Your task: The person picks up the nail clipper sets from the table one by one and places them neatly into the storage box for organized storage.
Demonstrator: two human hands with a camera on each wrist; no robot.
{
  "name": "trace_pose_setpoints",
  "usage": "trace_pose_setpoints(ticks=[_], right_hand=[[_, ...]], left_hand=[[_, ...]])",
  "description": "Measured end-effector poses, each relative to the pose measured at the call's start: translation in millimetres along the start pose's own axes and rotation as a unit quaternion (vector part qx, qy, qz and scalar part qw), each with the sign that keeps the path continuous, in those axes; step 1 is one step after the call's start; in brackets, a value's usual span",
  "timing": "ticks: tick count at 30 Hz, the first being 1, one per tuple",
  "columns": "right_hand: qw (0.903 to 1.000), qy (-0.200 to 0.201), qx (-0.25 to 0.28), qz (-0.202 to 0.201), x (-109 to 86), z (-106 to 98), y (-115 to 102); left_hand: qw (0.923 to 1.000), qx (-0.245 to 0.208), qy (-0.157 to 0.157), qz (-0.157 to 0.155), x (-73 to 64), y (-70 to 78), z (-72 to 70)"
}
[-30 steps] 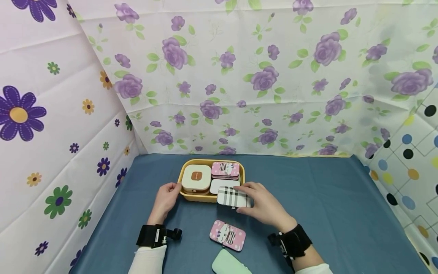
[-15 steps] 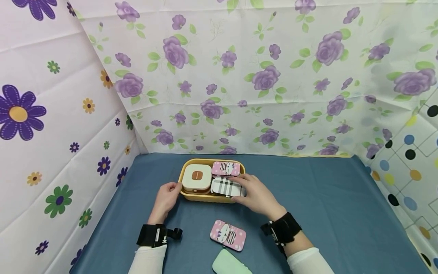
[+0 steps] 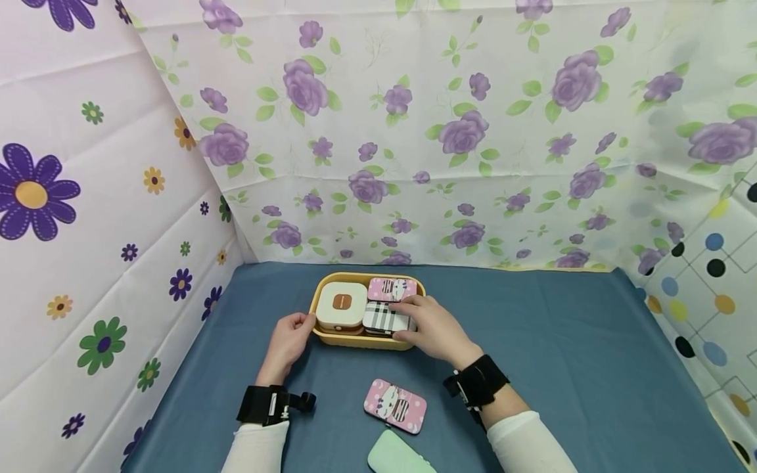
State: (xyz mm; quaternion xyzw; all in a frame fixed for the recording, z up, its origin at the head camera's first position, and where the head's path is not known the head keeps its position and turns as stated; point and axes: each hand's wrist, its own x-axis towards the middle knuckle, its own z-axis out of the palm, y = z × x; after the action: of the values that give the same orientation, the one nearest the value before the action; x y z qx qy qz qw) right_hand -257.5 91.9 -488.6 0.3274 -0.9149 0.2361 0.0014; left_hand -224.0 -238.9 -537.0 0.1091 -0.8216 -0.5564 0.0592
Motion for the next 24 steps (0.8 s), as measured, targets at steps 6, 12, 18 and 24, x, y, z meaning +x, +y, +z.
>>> trace_pose_setpoints(ticks=[6,12,18,24], right_hand=[[0.9999,-0.011,-0.008,0.003,1.5,1,2],[0.9999,-0.009,-0.012,0.001,0.4,6,6],[0.9997,-0.002,0.024,0.01,-3.1,12,9],[0.9992,0.011,0.034,0.017,-2.8,14,10]], left_hand=[[1.0,0.004,-0.003,0.0,-0.1,0.8,-0.5],[1.0,0.005,-0.004,-0.001,-0.1,0.5,-0.2],[0.9999,0.01,-0.002,-0.006,-0.3,0.5,0.6],[0.9999,0.015,0.004,-0.004,-0.6,0.3,1.0]])
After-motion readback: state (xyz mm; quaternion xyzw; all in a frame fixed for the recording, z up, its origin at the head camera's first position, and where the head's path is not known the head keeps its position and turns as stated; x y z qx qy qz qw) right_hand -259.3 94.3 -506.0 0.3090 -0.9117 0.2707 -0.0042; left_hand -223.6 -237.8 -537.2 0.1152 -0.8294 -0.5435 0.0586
